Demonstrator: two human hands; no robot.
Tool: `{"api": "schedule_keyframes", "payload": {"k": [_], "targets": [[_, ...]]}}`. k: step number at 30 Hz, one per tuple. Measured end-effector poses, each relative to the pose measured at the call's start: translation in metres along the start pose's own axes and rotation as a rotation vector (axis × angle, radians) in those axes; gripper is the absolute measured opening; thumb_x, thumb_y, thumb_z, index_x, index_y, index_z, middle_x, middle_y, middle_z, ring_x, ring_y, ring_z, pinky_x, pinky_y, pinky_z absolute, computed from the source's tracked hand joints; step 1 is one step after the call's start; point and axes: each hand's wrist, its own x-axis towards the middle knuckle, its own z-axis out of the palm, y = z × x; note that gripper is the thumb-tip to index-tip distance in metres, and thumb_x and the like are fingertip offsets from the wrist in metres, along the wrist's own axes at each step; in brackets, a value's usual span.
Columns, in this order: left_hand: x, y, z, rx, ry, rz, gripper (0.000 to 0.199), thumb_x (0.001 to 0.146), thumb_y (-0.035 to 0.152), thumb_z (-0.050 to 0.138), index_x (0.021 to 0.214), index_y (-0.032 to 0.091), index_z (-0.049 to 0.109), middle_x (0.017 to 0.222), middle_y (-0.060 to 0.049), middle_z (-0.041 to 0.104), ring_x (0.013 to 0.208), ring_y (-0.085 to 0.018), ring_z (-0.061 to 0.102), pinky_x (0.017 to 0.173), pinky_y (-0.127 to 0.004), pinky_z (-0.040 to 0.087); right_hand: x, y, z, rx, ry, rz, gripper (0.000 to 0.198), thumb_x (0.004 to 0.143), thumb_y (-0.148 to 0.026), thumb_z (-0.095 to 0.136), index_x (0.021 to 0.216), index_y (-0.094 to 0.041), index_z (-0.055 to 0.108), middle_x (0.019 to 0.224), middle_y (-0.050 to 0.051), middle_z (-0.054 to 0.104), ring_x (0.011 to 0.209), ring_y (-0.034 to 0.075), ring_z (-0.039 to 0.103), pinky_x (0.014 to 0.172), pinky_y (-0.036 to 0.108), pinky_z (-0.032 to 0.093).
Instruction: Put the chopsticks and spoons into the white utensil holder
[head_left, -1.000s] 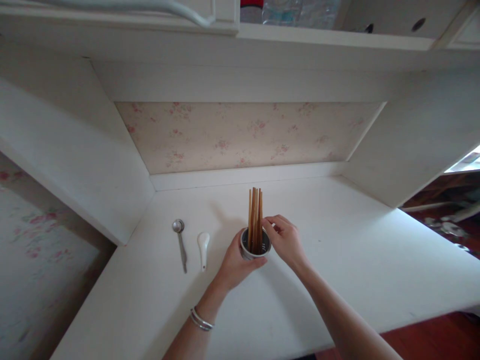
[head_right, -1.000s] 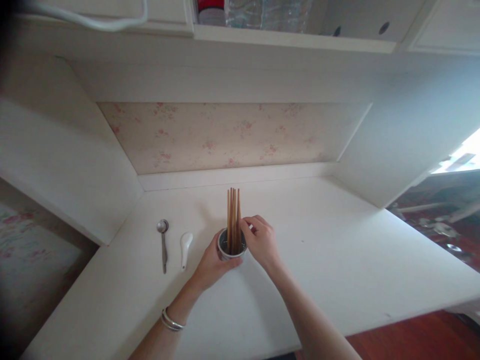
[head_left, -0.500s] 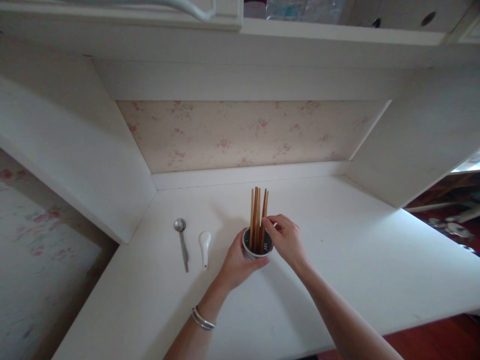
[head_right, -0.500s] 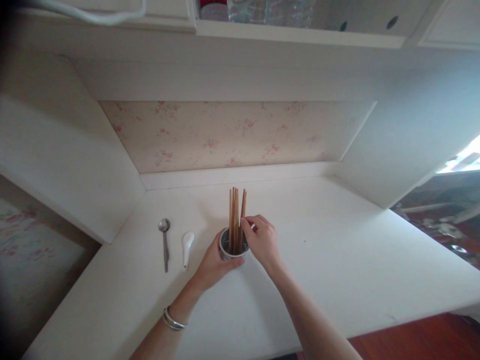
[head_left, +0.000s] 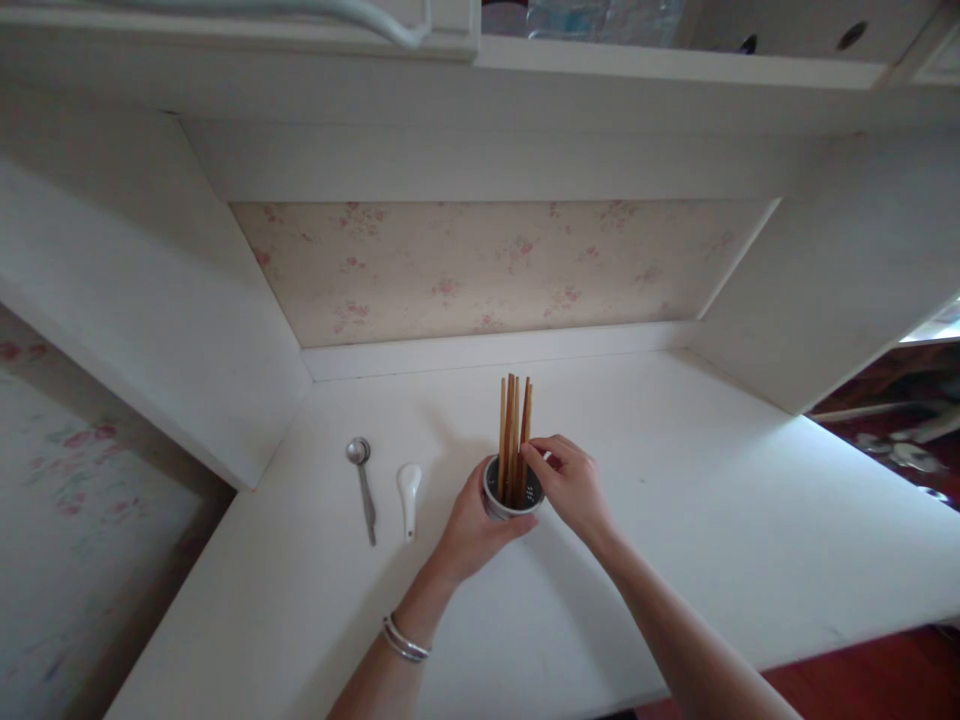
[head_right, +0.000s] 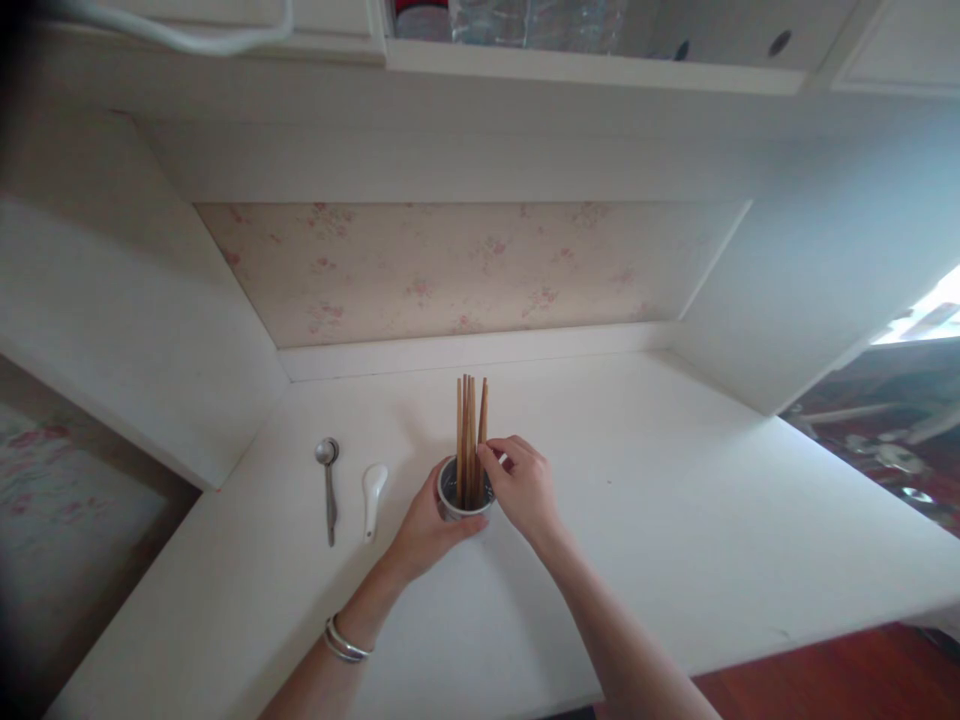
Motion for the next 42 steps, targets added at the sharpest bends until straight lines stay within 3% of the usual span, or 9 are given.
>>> {"api": "schedule_keyframes", "payload": {"k": [6, 8, 11, 16, 22, 25, 29, 35, 42], "targets": [[0.0, 0.002, 0.0, -0.015, -0.012, 0.009, 0.076, 0.063, 0.017, 0.084, 0.129, 0.021, 0.048, 0.131, -0.01, 0.059, 0.121, -0.027, 0.055, 0.106, -0.042, 0.04, -0.01, 0.01, -0.003, 0.15, -0.067, 0.081, 0.038, 0.088, -0.051, 0.059, 0.112, -0.022, 0.066, 0.094, 0.006, 0.066, 0.073, 0.019, 0.061, 0.062, 0.031, 0.05], [0.0, 0.002, 0.0, -0.017, -0.021, 0.003, 0.074, 0.064, 0.019, 0.084, 0.129, 0.022, 0.048, 0.129, -0.01, 0.06, 0.119, -0.026, 0.056, 0.105, -0.042, 0.042, -0.019, 0.019, -0.001, 0.321, -0.151, 0.082, 0.051, 0.087, -0.053, 0.061, 0.128, -0.025, 0.055, 0.115, 0.009, 0.063, 0.099, 0.024, 0.062, 0.079, 0.036, 0.053], [0.0, 0.0, 0.0, 0.001, -0.021, 0.008, 0.074, 0.063, 0.024, 0.085, 0.128, 0.02, 0.049, 0.124, -0.01, 0.062, 0.112, -0.026, 0.06, 0.099, -0.039, 0.046, -0.035, 0.031, 0.008, 0.553, -0.295, 0.094, 0.08, 0.077, -0.052, 0.074, 0.143, -0.028, 0.036, 0.141, 0.01, 0.049, 0.131, 0.029, 0.044, 0.107, 0.047, 0.038], [0.0, -0.004, 0.004, 0.079, 0.044, 0.064, 0.068, 0.063, 0.027, 0.084, 0.123, 0.018, 0.054, 0.114, -0.011, 0.064, 0.103, -0.025, 0.061, 0.093, -0.037, 0.049, -0.047, 0.033, 0.025, 0.723, -0.356, 0.135, 0.083, 0.067, -0.05, 0.082, 0.135, -0.023, 0.043, 0.13, 0.012, 0.059, 0.121, 0.033, 0.054, 0.104, 0.051, 0.041], [-0.017, 0.007, 0.0, 0.255, 0.056, 0.116, 0.078, 0.065, 0.022, 0.081, 0.135, 0.024, 0.049, 0.138, -0.012, 0.05, 0.129, -0.029, 0.046, 0.111, -0.042, 0.034, -0.047, 0.032, 0.025, 0.684, -0.335, 0.106, 0.07, 0.071, -0.047, 0.079, 0.13, -0.024, 0.049, 0.126, 0.012, 0.062, 0.116, 0.034, 0.057, 0.1, 0.05, 0.046], [-0.026, 0.017, -0.021, 0.336, 0.022, -0.045, 0.064, 0.076, 0.026, 0.072, 0.136, 0.025, 0.05, 0.138, -0.011, 0.052, 0.125, -0.026, 0.051, 0.104, -0.038, 0.042, -0.047, 0.033, 0.024, 0.688, -0.35, 0.091, 0.067, 0.073, -0.044, 0.079, 0.13, -0.025, 0.049, 0.126, 0.011, 0.062, 0.116, 0.033, 0.058, 0.099, 0.049, 0.046], [-0.019, 0.026, -0.081, 0.677, 0.229, -0.238, 0.034, 0.085, 0.042, 0.056, 0.108, 0.019, 0.066, 0.104, -0.009, 0.071, 0.09, -0.023, 0.067, 0.083, -0.035, 0.051, -0.046, 0.036, 0.025, 0.672, -0.366, 0.1, 0.07, 0.073, -0.04, 0.08, 0.133, -0.026, 0.046, 0.129, 0.01, 0.061, 0.119, 0.032, 0.056, 0.104, 0.051, 0.042], [0.004, 0.031, -0.177, 1.329, 0.385, -0.557, 0.035, 0.087, 0.044, 0.042, 0.097, 0.019, 0.063, 0.102, -0.01, 0.071, 0.096, -0.029, 0.066, 0.079, -0.036, 0.047, -0.045, 0.038, 0.024, 0.678, -0.37, 0.114, 0.075, 0.071, -0.038, 0.082, 0.134, -0.025, 0.045, 0.13, 0.01, 0.06, 0.121, 0.032, 0.054, 0.105, 0.052, 0.04], [0.013, 0.017, -0.197, 1.442, 0.281, -0.656, 0.04, 0.085, 0.045, 0.041, 0.092, 0.014, 0.065, 0.097, -0.02, 0.071, 0.093, -0.036, 0.066, 0.075, -0.039, 0.046, -0.046, 0.038, 0.024, 0.689, -0.376, 0.102, 0.074, 0.071, -0.035, 0.082, 0.134, -0.026, 0.046, 0.13, 0.008, 0.06, 0.122, 0.03, 0.053, 0.107, 0.051, 0.038]]}}
